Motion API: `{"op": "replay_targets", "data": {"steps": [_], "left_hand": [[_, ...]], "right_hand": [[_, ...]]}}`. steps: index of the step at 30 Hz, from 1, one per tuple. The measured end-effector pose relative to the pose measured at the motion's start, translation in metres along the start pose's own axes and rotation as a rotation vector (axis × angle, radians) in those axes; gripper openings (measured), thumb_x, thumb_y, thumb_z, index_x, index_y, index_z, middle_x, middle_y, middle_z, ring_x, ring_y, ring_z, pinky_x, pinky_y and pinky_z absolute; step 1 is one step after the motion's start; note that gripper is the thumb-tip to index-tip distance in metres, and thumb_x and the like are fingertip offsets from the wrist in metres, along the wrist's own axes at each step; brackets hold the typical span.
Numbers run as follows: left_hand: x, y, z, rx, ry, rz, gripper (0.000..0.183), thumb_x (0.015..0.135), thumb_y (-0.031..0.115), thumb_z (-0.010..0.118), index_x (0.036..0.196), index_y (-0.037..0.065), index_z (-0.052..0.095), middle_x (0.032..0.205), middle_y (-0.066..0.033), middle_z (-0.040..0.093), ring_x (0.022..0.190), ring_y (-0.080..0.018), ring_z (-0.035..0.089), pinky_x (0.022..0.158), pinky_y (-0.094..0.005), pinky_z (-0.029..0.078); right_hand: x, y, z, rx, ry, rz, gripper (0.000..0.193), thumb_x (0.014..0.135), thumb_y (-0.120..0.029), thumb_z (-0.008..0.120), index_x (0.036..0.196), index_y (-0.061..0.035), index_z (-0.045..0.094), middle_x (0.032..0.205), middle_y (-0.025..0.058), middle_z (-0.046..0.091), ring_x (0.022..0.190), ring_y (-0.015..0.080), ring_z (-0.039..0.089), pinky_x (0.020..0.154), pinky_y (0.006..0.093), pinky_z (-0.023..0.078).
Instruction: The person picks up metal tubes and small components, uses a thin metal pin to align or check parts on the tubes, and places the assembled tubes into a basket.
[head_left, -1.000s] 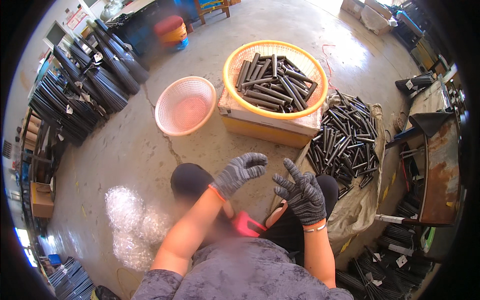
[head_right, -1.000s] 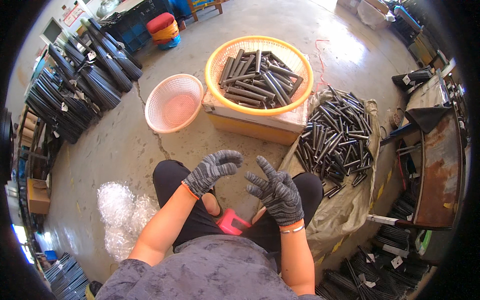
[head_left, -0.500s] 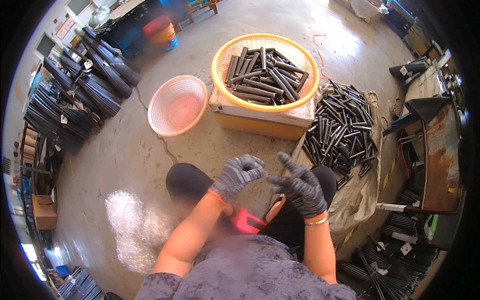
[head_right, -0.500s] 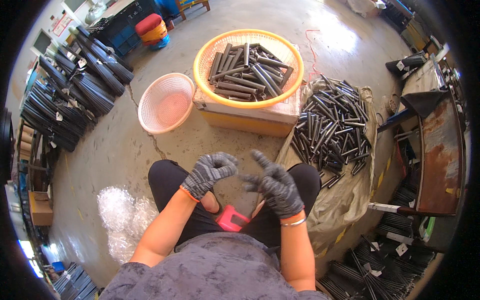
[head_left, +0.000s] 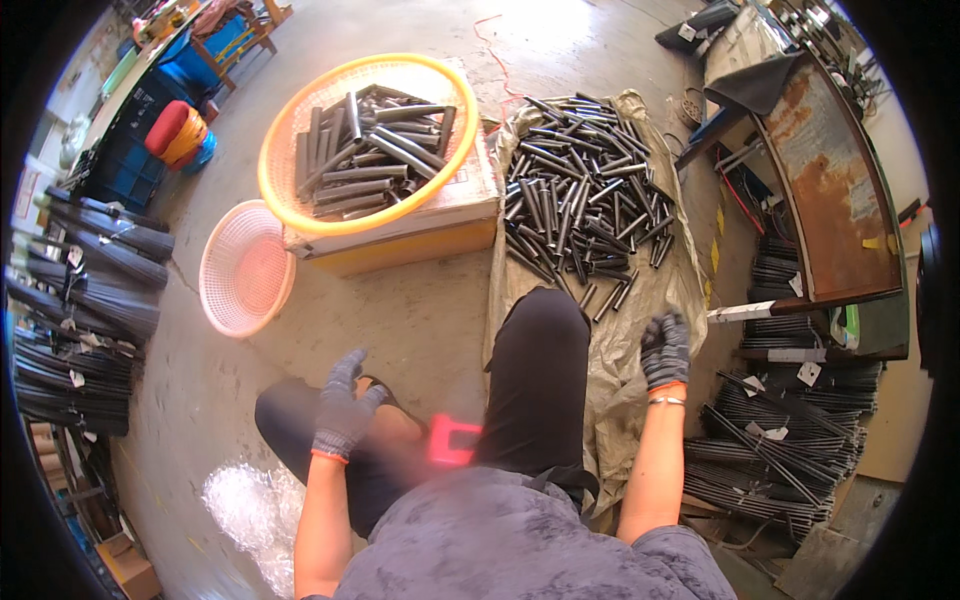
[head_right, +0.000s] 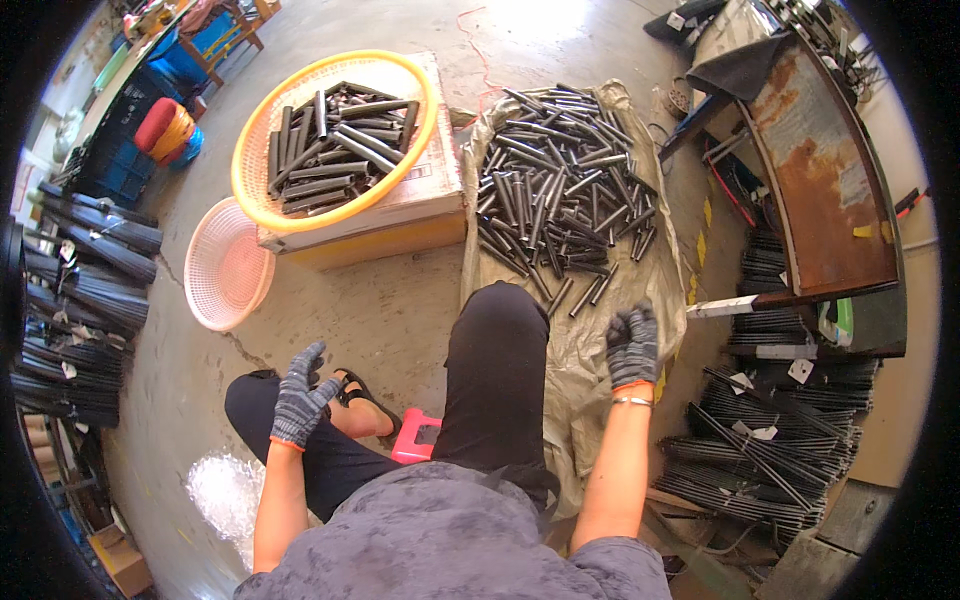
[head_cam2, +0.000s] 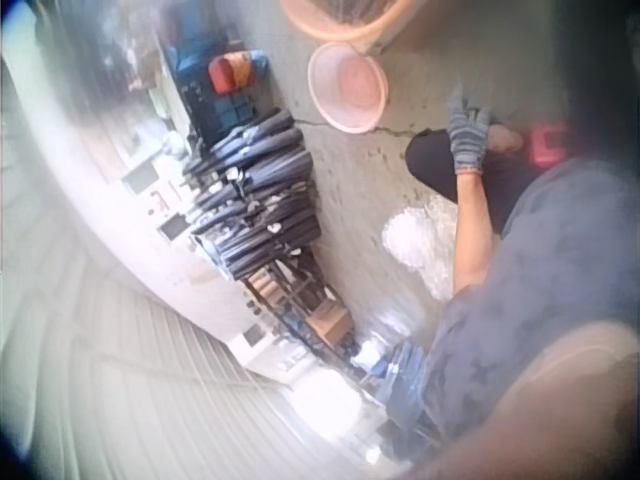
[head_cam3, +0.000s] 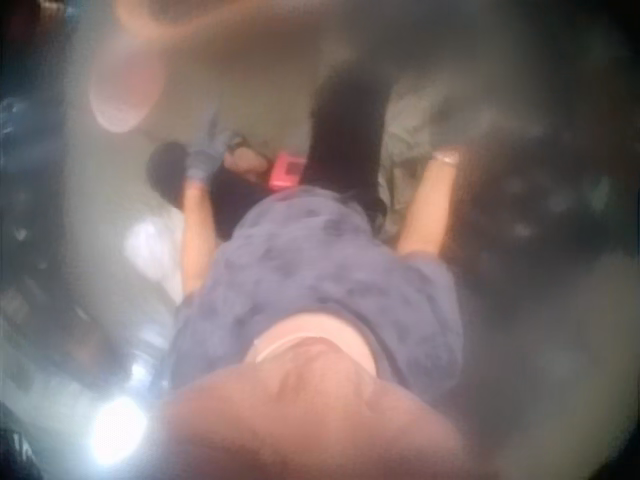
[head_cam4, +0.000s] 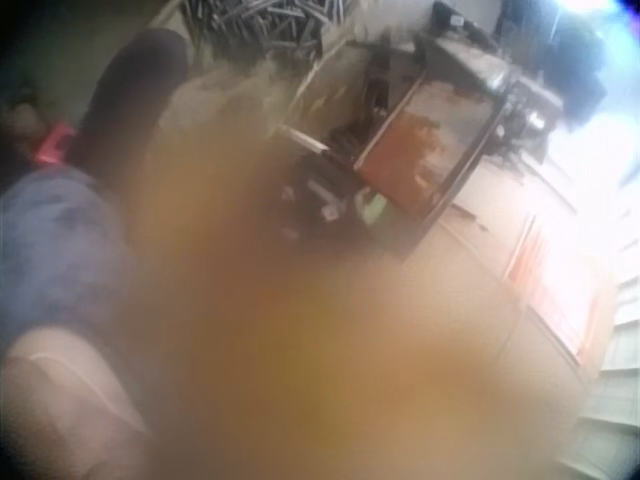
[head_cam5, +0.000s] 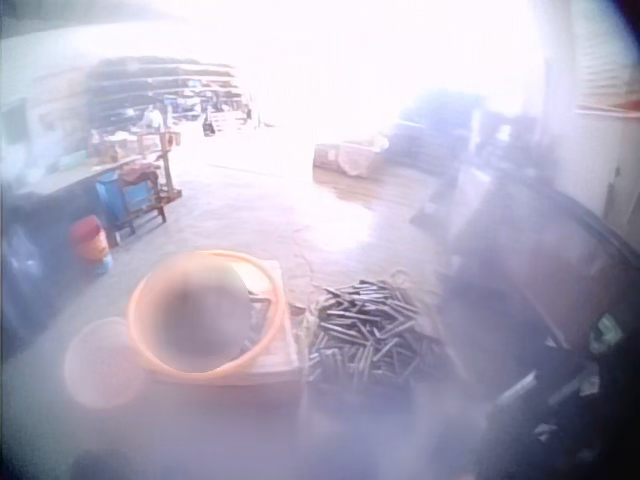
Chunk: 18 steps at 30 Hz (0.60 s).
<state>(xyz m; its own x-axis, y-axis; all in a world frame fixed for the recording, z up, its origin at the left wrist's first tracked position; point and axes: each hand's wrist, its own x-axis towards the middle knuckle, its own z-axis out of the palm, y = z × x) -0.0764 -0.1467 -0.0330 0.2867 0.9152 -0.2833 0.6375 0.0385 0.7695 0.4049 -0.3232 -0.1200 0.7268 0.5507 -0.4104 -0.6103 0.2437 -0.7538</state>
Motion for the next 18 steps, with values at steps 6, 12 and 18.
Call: {"op": "replay_targets", "data": {"steps": [6,12,18], "left_hand": [[0.003,-0.015,-0.044,0.321,0.236,0.297,0.045,0.08,0.002,0.064,0.124,-0.001,0.054,0.115,-0.0138,0.06,0.102,-0.0226,0.06,0.091,-0.033,0.046],[0.008,-0.028,-0.092,0.415,0.665,0.229,0.035,0.084,-0.001,0.061,0.119,-0.002,0.058,0.118,-0.0137,0.061,0.107,-0.025,0.058,0.097,-0.0356,0.043],[0.014,-0.063,-0.106,0.496,0.765,0.169,0.033,0.085,0.0,0.062,0.118,-0.001,0.059,0.115,-0.0123,0.062,0.101,-0.0246,0.059,0.092,-0.035,0.046]], "right_hand": [[0.004,0.105,-0.089,0.103,0.141,0.225,0.028,0.084,0.002,0.059,0.107,-0.0127,0.054,0.082,0.0071,0.062,0.069,0.0235,0.063,0.054,0.0327,0.053],[0.042,0.172,-0.138,-0.195,0.126,0.528,0.013,0.083,-0.002,0.059,0.095,-0.0055,0.059,0.088,0.0112,0.063,0.075,0.0273,0.064,0.058,0.0357,0.054],[0.074,0.175,-0.085,-1.092,0.242,0.138,0.03,0.073,-0.017,0.077,0.096,-0.003,0.064,0.08,0.0109,0.067,0.067,0.0245,0.063,0.061,0.034,0.051]]}}
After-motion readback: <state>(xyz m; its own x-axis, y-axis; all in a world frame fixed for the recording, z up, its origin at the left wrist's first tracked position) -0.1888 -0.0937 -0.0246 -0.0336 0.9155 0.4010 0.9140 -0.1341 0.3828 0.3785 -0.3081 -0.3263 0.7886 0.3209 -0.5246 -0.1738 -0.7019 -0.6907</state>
